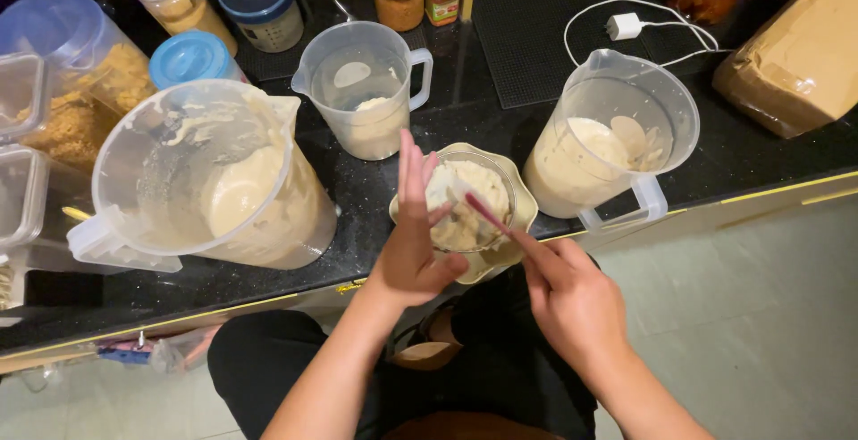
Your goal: The person mixes a thick, light-colored dough in a small bowl using a pink spatula. They scrape the sides of the bowl and the lid to ensure all ingredients are incorporated. The person continues to stir the mixture until it appears smooth and consistent.
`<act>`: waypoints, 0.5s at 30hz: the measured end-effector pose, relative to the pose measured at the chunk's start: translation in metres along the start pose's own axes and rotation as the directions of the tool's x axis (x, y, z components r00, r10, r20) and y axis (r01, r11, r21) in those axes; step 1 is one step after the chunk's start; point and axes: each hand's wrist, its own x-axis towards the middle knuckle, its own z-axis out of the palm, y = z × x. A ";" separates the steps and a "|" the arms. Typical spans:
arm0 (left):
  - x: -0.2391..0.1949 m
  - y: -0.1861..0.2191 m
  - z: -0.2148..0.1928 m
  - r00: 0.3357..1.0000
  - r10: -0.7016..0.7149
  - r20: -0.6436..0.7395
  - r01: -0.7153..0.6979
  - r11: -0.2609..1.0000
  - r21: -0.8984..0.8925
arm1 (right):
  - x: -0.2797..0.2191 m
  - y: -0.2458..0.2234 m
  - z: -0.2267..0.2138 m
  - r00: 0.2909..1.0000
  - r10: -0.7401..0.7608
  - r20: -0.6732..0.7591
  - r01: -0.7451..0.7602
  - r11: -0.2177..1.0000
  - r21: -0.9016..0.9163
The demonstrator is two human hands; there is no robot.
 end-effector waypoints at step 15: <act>-0.004 0.001 0.001 0.978 0.064 0.197 -0.134 0.922 0.365 | 0.017 -0.009 -0.034 0.994 -0.108 0.034 0.113 0.969 -0.218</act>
